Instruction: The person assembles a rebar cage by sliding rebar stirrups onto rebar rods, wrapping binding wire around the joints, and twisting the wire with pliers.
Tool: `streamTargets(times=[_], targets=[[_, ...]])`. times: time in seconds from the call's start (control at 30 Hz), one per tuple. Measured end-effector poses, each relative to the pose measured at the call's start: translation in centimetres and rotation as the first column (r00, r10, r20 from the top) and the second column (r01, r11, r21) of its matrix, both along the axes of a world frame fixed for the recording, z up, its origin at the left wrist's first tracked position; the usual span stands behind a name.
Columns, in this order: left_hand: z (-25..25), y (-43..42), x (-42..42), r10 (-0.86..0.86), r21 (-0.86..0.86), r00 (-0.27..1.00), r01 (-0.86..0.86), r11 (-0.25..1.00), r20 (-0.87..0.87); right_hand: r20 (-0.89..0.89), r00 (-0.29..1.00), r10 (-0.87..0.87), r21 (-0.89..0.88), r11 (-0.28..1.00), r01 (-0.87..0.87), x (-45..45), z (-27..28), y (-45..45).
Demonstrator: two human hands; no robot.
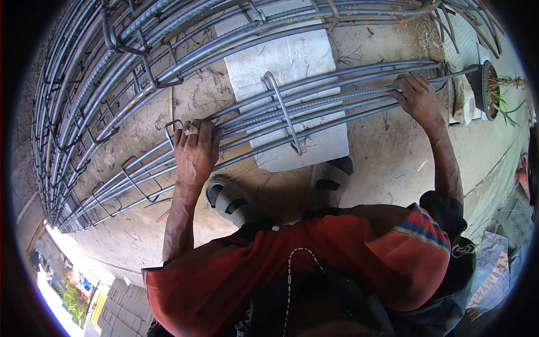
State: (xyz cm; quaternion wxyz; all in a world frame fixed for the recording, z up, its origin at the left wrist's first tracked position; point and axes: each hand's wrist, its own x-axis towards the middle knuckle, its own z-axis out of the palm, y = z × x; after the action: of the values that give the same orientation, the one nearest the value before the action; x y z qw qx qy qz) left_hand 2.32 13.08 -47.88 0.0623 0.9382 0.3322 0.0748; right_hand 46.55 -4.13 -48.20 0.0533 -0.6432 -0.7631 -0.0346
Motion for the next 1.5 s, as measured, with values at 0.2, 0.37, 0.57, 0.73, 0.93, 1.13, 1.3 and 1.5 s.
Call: streamTargets(times=[0.2, 0.37, 0.57, 0.73, 0.93, 1.13, 1.3, 1.5], targets=[[0.1, -1.4, -0.3, 0.106, -0.246, 0.992, -0.086, 0.965, 0.068, -0.299, 0.913, -0.276, -0.39, 0.909, 0.147, -0.1, 2.5, -0.3], [0.1, -1.7, 0.5, 0.105, -0.1, 0.99, -0.095, 0.99, 0.097, -0.231, 0.93, -0.287, -0.098, 0.958, 0.271, 0.0, 1.4, 0.6], [-0.3, 0.0, -1.8, 0.244, -0.286, 0.931, -0.164, 0.944, 0.272, -0.313, 0.923, -0.226, -0.358, 0.928, 0.106, 0.9, 1.7, 2.4], [-0.7, 1.1, -1.9, 0.175, -0.056, 0.922, -0.166, 0.985, 0.345, -0.232, 0.902, -0.363, -0.276, 0.914, 0.297, 3.5, -1.3, 2.3], [-3.4, 2.4, -1.1, 0.088, -0.499, 0.977, 0.02, 0.866, 0.193, -0.335, 0.926, -0.176, -0.293, 0.953, 0.075, 6.0, -4.0, 3.6], [-0.5, 4.6, -0.7, -0.056, -0.562, 0.981, 0.153, 0.813, 0.187, -0.53, 0.763, -0.37, -0.537, 0.843, 0.036, 7.3, -2.7, 4.6], [-1.7, 7.5, 0.7, -0.09, -0.722, 0.98, 0.19, 0.665, 0.175, -0.319, 0.911, -0.263, -0.357, 0.923, 0.142, 4.8, -1.9, 5.4], [-0.7, 4.6, 1.0, -0.023, -0.447, 1.0, 0.017, 0.895, -0.01, -0.317, 0.928, -0.195, 0.034, 0.976, 0.217, 3.4, -2.4, 4.4]])
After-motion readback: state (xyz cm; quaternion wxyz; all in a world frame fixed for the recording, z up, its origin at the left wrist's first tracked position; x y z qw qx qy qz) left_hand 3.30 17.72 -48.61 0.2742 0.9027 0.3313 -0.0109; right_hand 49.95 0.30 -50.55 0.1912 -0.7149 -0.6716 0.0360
